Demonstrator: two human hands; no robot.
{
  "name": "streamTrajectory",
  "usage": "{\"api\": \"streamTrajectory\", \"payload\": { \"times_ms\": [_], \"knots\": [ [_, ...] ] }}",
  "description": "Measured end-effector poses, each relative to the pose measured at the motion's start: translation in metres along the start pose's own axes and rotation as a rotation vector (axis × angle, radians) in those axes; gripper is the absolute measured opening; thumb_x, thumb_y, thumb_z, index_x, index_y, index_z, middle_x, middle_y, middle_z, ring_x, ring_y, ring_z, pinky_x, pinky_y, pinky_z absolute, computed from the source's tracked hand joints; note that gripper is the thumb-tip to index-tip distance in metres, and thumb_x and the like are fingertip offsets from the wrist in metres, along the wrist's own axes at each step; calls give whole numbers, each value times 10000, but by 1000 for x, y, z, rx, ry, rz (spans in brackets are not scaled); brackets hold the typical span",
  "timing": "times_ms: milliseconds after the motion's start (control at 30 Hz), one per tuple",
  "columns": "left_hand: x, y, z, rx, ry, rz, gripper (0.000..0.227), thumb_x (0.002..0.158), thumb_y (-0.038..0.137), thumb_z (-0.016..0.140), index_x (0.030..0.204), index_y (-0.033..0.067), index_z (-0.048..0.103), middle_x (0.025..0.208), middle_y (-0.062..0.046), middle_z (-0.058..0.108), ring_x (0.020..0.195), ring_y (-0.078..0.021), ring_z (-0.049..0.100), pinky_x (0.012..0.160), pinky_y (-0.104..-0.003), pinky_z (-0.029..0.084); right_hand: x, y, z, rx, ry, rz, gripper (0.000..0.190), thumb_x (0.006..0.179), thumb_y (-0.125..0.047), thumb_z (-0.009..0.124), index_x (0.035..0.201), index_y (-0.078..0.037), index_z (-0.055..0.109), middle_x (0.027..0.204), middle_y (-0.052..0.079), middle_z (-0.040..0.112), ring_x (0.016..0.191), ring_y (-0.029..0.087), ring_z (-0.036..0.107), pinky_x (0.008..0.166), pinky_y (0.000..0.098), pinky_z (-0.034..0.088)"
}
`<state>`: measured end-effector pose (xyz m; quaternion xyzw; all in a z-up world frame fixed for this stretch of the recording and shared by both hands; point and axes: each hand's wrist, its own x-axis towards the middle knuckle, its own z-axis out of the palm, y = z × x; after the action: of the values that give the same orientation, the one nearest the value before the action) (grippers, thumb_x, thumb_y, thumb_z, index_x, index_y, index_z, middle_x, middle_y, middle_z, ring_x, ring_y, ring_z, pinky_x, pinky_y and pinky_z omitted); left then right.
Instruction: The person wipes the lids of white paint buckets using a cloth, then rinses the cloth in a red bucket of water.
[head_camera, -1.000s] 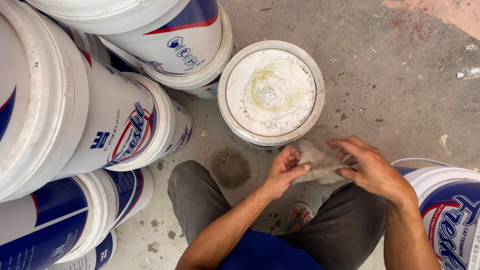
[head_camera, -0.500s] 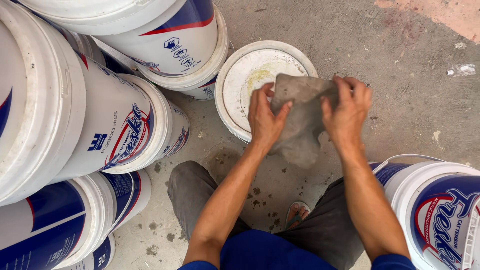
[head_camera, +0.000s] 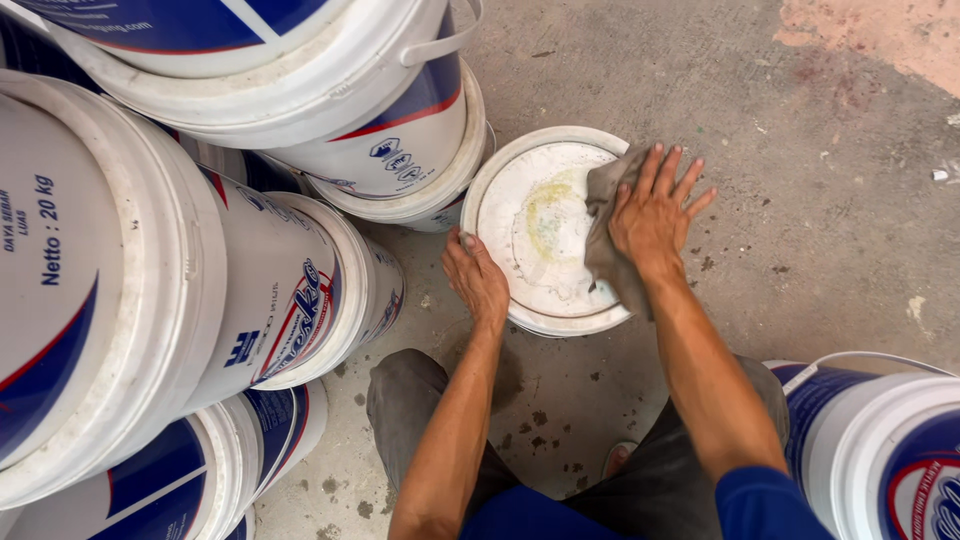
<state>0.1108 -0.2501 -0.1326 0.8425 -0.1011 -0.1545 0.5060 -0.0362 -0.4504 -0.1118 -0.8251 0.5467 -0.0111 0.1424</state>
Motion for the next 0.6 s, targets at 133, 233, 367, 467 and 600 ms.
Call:
{"api": "streamTrajectory", "payload": {
  "times_ms": [133,233,367,467,600],
  "knots": [
    [-6,-4,0,-243,66,-80,610,1187,514,241,1570,76,421,1513,-262,488,1450,-438,481,1245,-567,309,49,-93,9,-77,12,-56,731,1138,-275,384,1761,-83,56,1822,241,30,1643,483,-104,1234,760,-145],
    [5,-35,15,-433,185,-45,566,1203,439,207,1533,39,434,1505,-263,508,1468,-394,481,1271,-515,298,27,-153,21,80,66,-246,670,1176,-357,309,1741,-63,101,1801,280,47,1640,515,-51,1269,748,-78],
    [7,-66,23,-708,320,-96,660,1189,548,143,1596,89,389,1527,-214,473,1428,-361,421,1278,-564,191,-37,-145,43,103,-10,-553,696,1172,-414,250,1737,-30,117,1780,318,26,1631,532,-39,1277,716,-23],
    [-8,-37,11,-830,313,-177,756,1159,631,116,1652,93,317,1578,-217,417,1503,-369,347,1287,-591,144,-90,-89,51,76,-153,-795,672,1156,-472,218,1744,-148,167,1811,183,77,1660,427,6,1294,639,-22],
    [-2,-33,8,-934,288,-217,759,1146,672,167,1609,115,394,1418,-129,469,1345,-264,400,1265,-458,188,-90,-19,35,-159,-358,-748,727,1103,-599,267,1743,-265,179,1836,68,12,1671,356,-47,1306,614,-41]
  ]
}}
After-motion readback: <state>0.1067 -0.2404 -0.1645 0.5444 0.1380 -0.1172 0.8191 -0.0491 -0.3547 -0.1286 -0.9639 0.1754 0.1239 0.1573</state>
